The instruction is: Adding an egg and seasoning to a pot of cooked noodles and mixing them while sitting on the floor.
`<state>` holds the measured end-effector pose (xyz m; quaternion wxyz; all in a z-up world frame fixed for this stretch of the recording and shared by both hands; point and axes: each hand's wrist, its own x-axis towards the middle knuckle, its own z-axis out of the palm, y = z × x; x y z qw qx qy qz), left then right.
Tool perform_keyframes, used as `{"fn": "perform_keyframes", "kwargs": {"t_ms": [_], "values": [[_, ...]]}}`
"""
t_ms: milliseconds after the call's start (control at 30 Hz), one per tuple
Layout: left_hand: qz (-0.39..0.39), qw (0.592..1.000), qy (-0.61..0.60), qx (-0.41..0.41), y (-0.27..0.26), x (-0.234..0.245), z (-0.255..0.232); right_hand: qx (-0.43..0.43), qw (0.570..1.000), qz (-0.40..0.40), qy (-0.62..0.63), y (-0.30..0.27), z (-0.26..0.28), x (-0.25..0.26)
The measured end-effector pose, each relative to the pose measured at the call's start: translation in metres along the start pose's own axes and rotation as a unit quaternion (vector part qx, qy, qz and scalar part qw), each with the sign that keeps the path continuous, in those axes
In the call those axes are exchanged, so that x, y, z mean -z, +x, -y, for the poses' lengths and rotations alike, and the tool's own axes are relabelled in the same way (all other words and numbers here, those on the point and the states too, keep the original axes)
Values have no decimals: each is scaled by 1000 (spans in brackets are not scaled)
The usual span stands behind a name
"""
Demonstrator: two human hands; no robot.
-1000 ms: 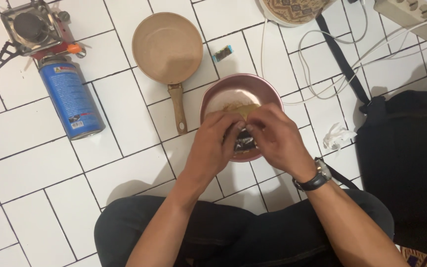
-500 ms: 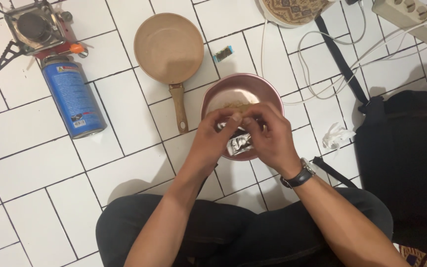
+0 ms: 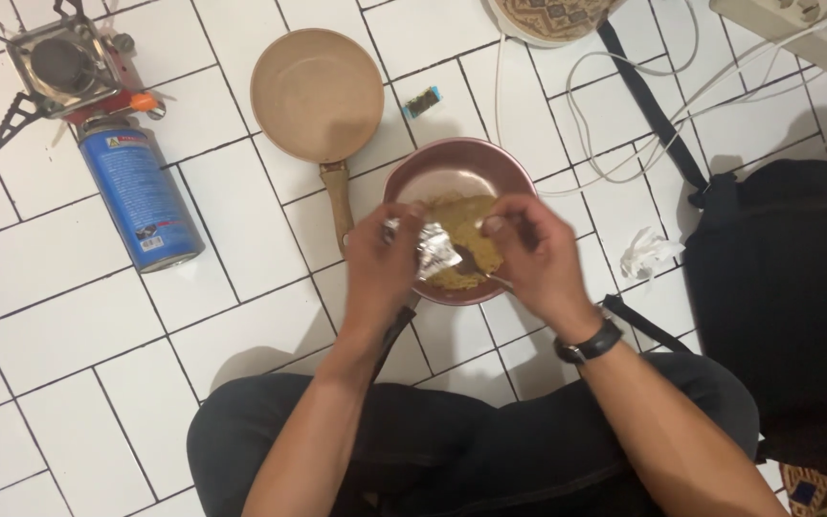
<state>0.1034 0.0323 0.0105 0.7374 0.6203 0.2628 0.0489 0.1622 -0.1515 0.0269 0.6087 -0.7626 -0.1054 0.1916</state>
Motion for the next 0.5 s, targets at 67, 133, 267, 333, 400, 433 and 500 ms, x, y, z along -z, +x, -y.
{"fn": "perform_keyframes", "kwargs": {"t_ms": [67, 133, 267, 333, 400, 433, 500], "values": [[-45, 988, 150, 4, -2, 6, -27, 33, 999, -16, -5, 2, 6, 13], [-40, 968, 239, -57, -1, 11, -22, 9, 998, -12, -67, 7, 11, 20], [13, 923, 338, -186, -2, 12, -27, 9, 987, -19, -161, 7, 18, 28], [25, 924, 358, -131, -4, 4, -47, 39, 988, -22, -146, 5, 19, 31], [37, 921, 379, -80, 0, -1, -58, 72, 988, -28, -130, 6, 23, 34], [40, 911, 401, -83, 5, -2, -57, 67, 988, -36, -135, 7, 25, 37], [48, 899, 428, -86, 9, -5, -56, 58, 988, -48, -136, 4, 28, 43]]}}
